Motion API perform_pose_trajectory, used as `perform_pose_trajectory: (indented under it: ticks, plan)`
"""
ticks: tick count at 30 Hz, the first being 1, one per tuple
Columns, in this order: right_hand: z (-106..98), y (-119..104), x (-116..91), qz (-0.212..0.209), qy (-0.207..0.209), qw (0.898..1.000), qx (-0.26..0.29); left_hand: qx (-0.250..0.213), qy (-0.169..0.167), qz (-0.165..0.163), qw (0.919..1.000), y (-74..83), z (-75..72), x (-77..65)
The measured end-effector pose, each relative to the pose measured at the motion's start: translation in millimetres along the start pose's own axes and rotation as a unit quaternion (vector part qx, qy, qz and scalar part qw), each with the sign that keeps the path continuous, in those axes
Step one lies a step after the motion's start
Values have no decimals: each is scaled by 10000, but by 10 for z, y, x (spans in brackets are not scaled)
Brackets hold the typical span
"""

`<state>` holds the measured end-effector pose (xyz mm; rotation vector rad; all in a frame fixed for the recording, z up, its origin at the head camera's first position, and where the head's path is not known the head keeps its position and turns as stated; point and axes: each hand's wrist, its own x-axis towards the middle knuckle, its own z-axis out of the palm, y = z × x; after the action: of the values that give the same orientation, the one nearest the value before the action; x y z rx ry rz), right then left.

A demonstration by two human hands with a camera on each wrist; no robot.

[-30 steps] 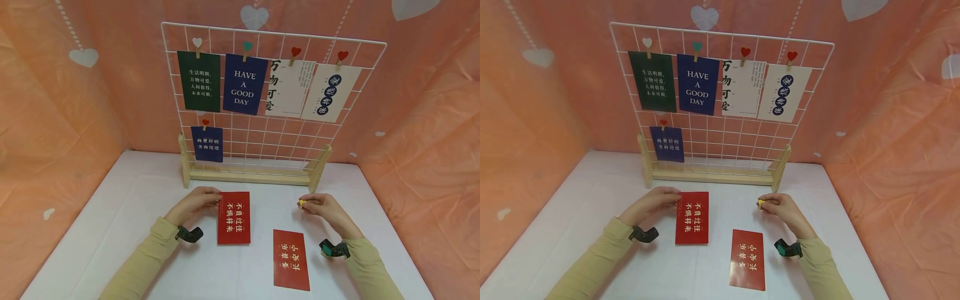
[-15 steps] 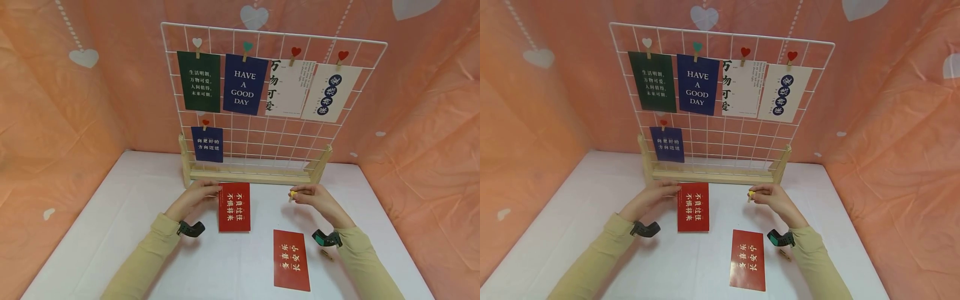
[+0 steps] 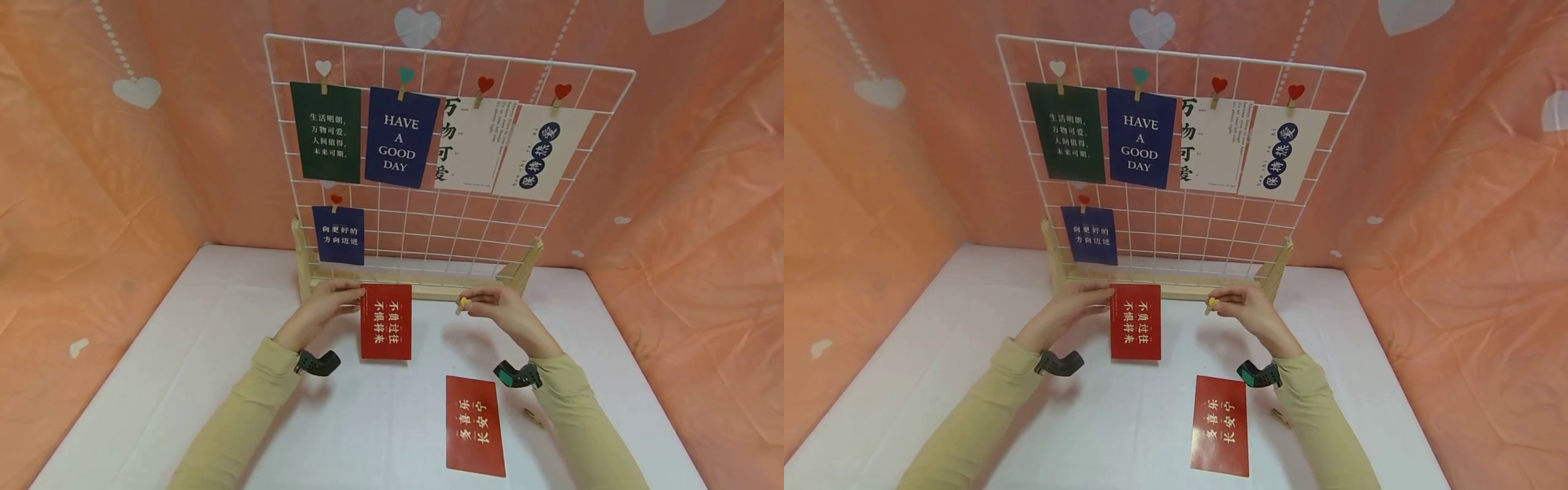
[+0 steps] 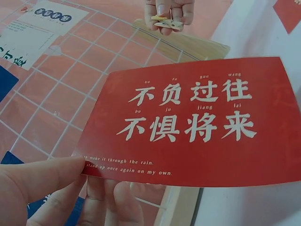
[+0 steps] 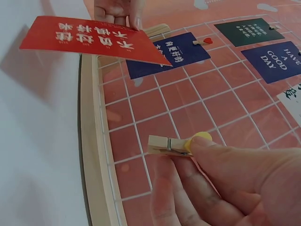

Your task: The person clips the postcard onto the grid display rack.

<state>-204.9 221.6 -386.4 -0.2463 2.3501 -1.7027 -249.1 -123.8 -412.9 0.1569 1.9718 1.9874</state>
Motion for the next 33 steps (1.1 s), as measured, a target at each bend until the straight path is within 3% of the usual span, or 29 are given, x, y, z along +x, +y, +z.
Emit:
perform_pose_trajectory:
  ticks: [15,26,33]
  plan:
    - [128,-160,132,8,96,9998,-196,124,207,37,9997,189,106,79]
    - [189,-259,247,-313,25,9994,-111,225,388,220,9988,281,175,132]
    - [231,-332,306,-403,110,9988,-248,415,549,517,9963,318,202,190]
